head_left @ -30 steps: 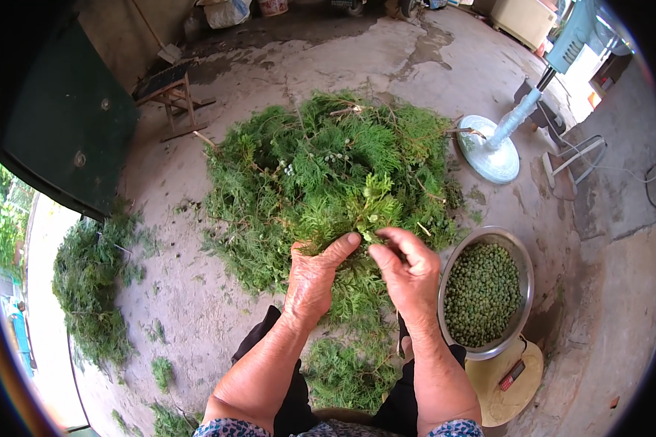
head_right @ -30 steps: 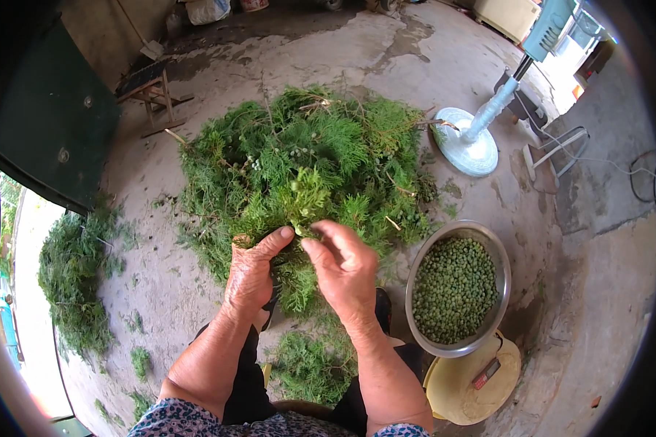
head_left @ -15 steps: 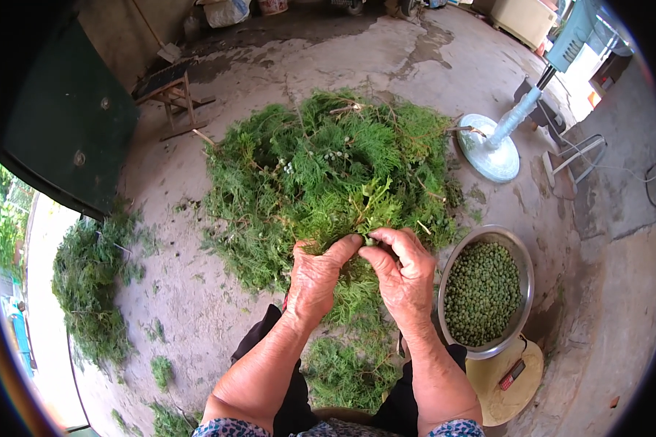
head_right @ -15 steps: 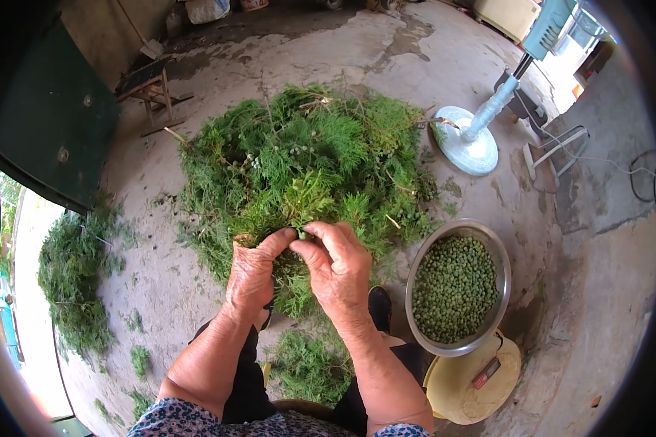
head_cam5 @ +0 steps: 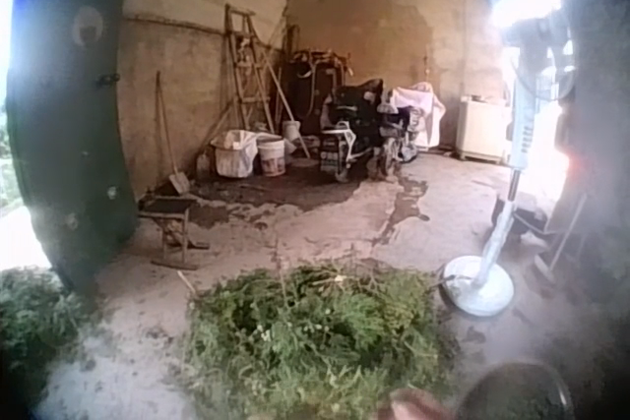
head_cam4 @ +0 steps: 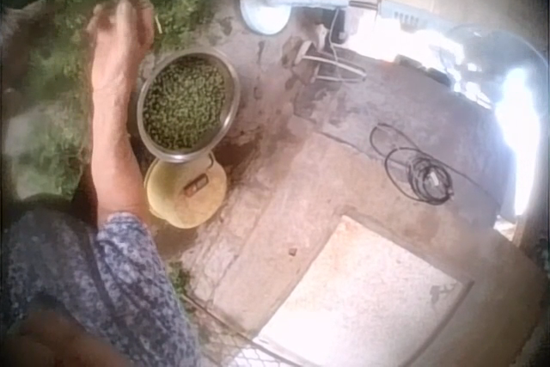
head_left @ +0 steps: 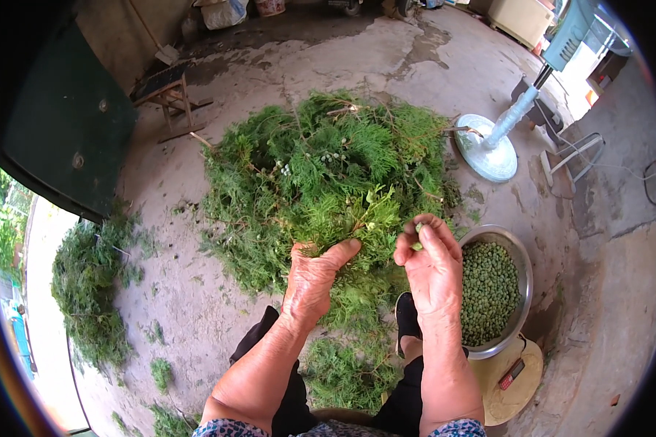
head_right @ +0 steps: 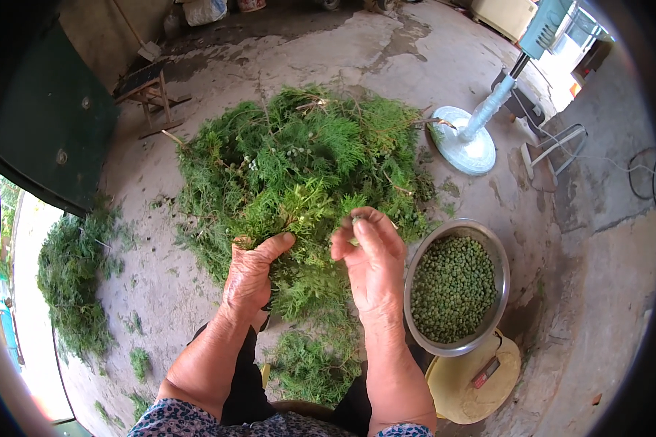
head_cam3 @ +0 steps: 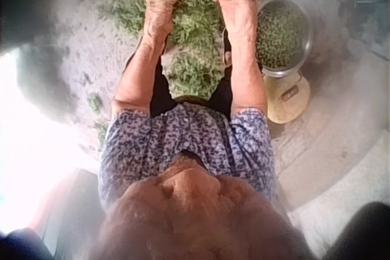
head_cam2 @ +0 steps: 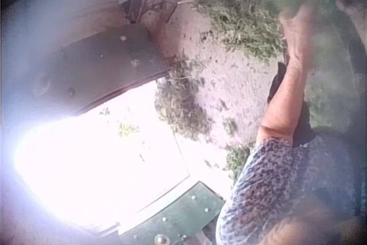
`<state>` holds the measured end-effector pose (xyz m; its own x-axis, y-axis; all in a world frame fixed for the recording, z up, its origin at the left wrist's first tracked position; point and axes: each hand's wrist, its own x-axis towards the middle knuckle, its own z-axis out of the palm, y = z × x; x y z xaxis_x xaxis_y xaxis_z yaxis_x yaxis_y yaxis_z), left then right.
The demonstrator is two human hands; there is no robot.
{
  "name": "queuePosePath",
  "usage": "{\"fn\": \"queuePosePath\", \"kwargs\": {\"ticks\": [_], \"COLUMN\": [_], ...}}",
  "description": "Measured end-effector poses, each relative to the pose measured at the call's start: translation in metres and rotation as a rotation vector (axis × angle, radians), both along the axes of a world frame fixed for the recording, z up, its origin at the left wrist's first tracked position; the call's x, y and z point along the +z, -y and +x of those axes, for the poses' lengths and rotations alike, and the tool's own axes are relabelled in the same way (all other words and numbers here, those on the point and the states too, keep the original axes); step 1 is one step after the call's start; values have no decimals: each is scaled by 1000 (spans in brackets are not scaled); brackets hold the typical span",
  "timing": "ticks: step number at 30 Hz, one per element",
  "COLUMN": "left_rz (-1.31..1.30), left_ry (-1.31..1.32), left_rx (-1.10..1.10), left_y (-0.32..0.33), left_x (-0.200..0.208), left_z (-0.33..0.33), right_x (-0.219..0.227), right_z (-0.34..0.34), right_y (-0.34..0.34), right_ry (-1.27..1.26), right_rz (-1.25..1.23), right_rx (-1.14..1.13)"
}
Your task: The person picks small green berries from cedar branches by hand and drops them into a metal bowl. They handle the branches one at a time, occasionally tossing aside stripped branches and reaching for new ones from the pile.
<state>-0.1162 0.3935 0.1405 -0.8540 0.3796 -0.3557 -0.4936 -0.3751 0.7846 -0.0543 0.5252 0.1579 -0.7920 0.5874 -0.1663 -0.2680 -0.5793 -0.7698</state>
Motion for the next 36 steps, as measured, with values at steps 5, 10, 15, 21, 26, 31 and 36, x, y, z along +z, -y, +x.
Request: {"fn": "queuePosePath", "kwargs": {"ticks": [5, 10, 15, 21, 26, 31, 36], "left_rz": [-54, -249, -316, -193, -172, -102, -42], "left_ry": [-113, -252, -373, -159, -113, 155, 62], "left_rx": [-10, -77, -132, -155, -107, -119, -137], "left_y": [-5, -8, 0, 3, 6, -1, -2], "left_x": [7, 14, 4, 9, 0, 19, 16], "left_z": [2, 7, 6, 6, 5, 3, 3], "right_x": [-3, -9, -9, -9, -3, -16, -3], "right_z": [8, 9, 3, 10, 9, 11, 10], "right_y": [-3, 9, 15, -19, -23, -23, -11], "right_ry": [-124, 101, 195, 39, -77, -84, 47], "right_rz": [-117, 17, 199, 12, -204, -191, -51], "right_rx": [167, 97, 127, -32, 54, 105, 156]}}
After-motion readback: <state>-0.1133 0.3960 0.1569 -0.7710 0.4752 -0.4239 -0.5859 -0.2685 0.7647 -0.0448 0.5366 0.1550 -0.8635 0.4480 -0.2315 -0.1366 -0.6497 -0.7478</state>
